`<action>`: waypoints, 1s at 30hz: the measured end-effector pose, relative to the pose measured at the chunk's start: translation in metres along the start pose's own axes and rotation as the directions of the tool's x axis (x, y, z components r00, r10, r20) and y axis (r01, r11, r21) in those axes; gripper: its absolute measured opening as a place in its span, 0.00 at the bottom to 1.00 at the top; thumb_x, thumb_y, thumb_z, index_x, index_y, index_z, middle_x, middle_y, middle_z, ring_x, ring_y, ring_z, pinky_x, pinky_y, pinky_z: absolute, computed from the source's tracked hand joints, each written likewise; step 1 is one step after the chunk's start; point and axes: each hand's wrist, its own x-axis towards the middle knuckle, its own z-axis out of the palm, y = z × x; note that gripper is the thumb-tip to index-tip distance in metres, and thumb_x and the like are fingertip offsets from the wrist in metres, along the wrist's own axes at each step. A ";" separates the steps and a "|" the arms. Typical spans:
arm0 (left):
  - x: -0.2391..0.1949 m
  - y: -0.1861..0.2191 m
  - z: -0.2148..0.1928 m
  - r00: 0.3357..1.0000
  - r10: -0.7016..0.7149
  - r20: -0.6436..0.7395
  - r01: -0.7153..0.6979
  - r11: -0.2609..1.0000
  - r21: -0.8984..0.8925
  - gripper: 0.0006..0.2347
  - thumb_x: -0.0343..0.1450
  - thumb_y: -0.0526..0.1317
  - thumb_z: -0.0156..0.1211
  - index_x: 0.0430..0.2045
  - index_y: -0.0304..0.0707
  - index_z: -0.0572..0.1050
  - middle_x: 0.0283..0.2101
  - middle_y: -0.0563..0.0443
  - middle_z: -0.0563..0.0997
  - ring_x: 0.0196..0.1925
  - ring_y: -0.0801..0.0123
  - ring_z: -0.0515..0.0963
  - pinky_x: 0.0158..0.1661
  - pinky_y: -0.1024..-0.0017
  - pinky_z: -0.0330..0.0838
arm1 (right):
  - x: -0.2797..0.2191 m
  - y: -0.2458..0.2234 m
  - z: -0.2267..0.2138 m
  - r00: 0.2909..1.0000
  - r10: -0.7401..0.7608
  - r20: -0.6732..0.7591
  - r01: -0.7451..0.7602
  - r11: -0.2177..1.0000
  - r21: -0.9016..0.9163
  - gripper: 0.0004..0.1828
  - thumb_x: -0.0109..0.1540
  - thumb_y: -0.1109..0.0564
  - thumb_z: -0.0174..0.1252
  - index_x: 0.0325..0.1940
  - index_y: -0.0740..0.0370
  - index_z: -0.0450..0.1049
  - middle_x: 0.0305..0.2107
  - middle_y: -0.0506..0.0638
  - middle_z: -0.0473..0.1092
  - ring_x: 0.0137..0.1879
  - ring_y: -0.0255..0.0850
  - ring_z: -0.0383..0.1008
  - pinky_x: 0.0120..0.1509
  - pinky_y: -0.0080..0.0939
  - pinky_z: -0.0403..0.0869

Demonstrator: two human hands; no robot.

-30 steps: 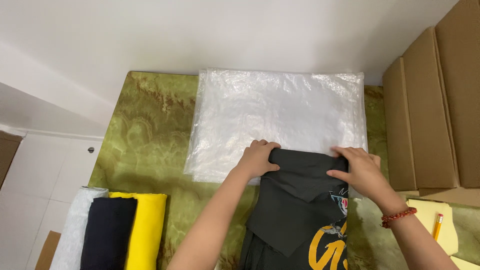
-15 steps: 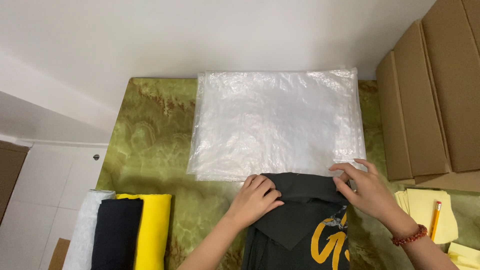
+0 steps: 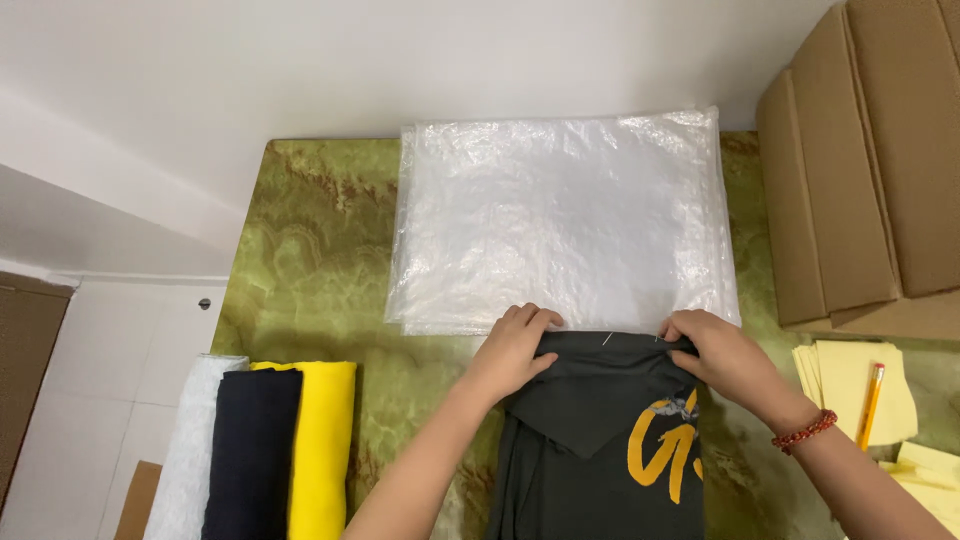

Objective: Taking clothes off hangers and folding them on a table

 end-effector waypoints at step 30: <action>-0.092 0.016 0.034 0.988 0.138 0.074 -0.148 0.979 0.143 0.30 0.66 0.32 0.68 0.67 0.30 0.68 0.55 0.35 0.71 0.60 0.44 0.69 0.55 0.55 0.73 | -0.066 -0.005 0.051 0.983 0.012 0.183 -0.023 0.998 0.060 0.23 0.54 0.43 0.77 0.47 0.51 0.78 0.40 0.45 0.76 0.59 0.45 0.78 0.65 0.44 0.76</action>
